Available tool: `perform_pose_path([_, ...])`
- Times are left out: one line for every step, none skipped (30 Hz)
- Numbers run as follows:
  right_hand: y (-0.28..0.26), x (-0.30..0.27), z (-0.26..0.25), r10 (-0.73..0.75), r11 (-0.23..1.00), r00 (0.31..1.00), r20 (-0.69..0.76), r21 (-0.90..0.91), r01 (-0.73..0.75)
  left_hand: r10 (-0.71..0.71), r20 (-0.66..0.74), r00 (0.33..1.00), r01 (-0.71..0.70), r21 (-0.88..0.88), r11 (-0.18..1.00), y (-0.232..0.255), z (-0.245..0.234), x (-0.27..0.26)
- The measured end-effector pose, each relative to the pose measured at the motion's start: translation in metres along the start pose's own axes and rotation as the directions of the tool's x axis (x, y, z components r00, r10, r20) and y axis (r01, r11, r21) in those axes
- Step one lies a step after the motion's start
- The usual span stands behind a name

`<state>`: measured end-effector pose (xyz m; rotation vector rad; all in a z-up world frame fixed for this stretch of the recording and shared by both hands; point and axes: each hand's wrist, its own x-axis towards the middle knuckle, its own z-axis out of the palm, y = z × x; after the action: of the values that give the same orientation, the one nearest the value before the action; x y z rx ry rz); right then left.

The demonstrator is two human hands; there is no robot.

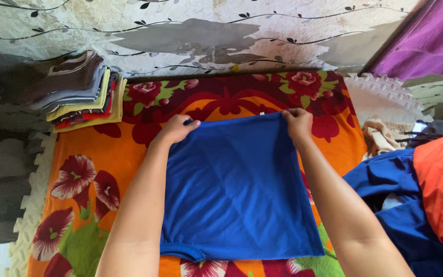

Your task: The person folds a blue shirt and an orange sleeveless shirt by hand on a bed, placing each folded item onto a stack of folded laundry.

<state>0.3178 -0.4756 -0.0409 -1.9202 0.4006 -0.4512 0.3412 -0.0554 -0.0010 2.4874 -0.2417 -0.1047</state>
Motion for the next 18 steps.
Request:
perform_pose_path([-0.002,-0.003,0.001,-0.059,0.996,0.998,-0.029,-0.064,0.057,-0.002,0.0,1.0,0.002,0.007,1.0,0.003,0.0,0.0])
perform_pose_path([-0.005,-0.007,0.002,-0.119,0.985,0.991,-0.055,-0.13,0.111,-0.005,0.0,1.0,0.005,0.015,1.0,0.008,0.0,0.0])
perform_pose_path([-0.007,-0.014,0.003,-0.179,0.968,0.982,-0.06,-0.189,0.165,-0.032,-0.035,0.999,0.035,0.081,0.996,0.013,0.0,-0.003])
perform_pose_path([-0.009,-0.022,0.004,-0.239,0.944,0.969,-0.061,-0.248,0.217,-0.057,-0.072,0.996,0.067,0.146,0.987,0.017,0.001,-0.006])
perform_pose_path([-0.01,-0.028,0.004,-0.297,0.914,0.953,-0.058,-0.305,0.267,-0.081,-0.111,0.991,0.102,0.21,0.972,0.02,0.003,-0.01])
perform_pose_path([-0.012,-0.032,0.005,-0.328,0.876,0.944,-0.034,-0.384,0.291,-0.028,-0.142,0.989,0.065,0.259,0.964,0.022,0.006,-0.013])
perform_pose_path([-0.012,-0.035,0.006,-0.357,0.831,0.934,-0.009,-0.459,0.314,0.026,-0.17,0.985,0.029,0.31,0.95,0.023,0.01,-0.015])
perform_pose_path([-0.012,-0.037,0.007,-0.383,0.779,0.923,0.019,-0.53,0.334,0.081,-0.195,0.977,-0.005,0.361,0.933,0.023,0.016,-0.017])
perform_pose_path([-0.012,-0.037,0.01,-0.33,0.766,0.943,0.042,-0.573,0.293,0.151,-0.251,0.956,-0.038,0.406,0.913,0.021,0.022,-0.02])
perform_pose_path([-0.013,-0.036,0.013,-0.274,0.748,0.96,0.062,-0.614,0.253,0.222,-0.302,0.927,-0.066,0.452,0.89,0.02,0.027,-0.023])
perform_pose_path([-0.013,-0.035,0.015,-0.217,0.725,0.973,0.078,-0.655,0.214,0.294,-0.348,0.89,-0.09,0.499,0.862,0.019,0.031,-0.024])
perform_pose_path([-0.015,-0.033,0.015,-0.205,0.729,0.975,0.083,-0.652,0.209,0.29,-0.351,0.89,-0.078,0.511,0.856,0.019,0.032,-0.023])
perform_pose_path([-0.017,-0.034,0.015,-0.192,0.733,0.977,0.087,-0.649,0.202,0.287,-0.353,0.891,-0.066,0.523,0.85,0.021,0.03,-0.024])
perform_pose_path([-0.02,-0.034,0.015,-0.179,0.738,0.98,0.091,-0.646,0.195,0.283,-0.355,0.891,-0.055,0.535,0.843,0.025,0.027,-0.025])
perform_pose_path([-0.026,-0.034,0.015,-0.133,0.738,0.987,0.088,-0.656,0.158,0.182,-0.295,0.938,-0.001,0.522,0.853,0.029,0.021,-0.027])
perform_pose_path([-0.033,-0.033,0.014,-0.087,0.737,0.993,0.084,-0.665,0.121,0.077,-0.231,0.97,0.054,0.513,0.857,0.032,0.01,-0.028])
perform_pose_path([-0.039,-0.036,0.013,-0.039,0.733,0.996,0.082,-0.675,0.084,-0.031,-0.163,0.986,0.111,0.507,0.855,0.036,0.001,-0.029])
perform_pose_path([-0.044,-0.04,0.01,-0.117,0.724,0.992,0.051,-0.679,0.121,-0.064,-0.121,0.991,0.121,0.547,0.829,0.039,-0.007,-0.028])
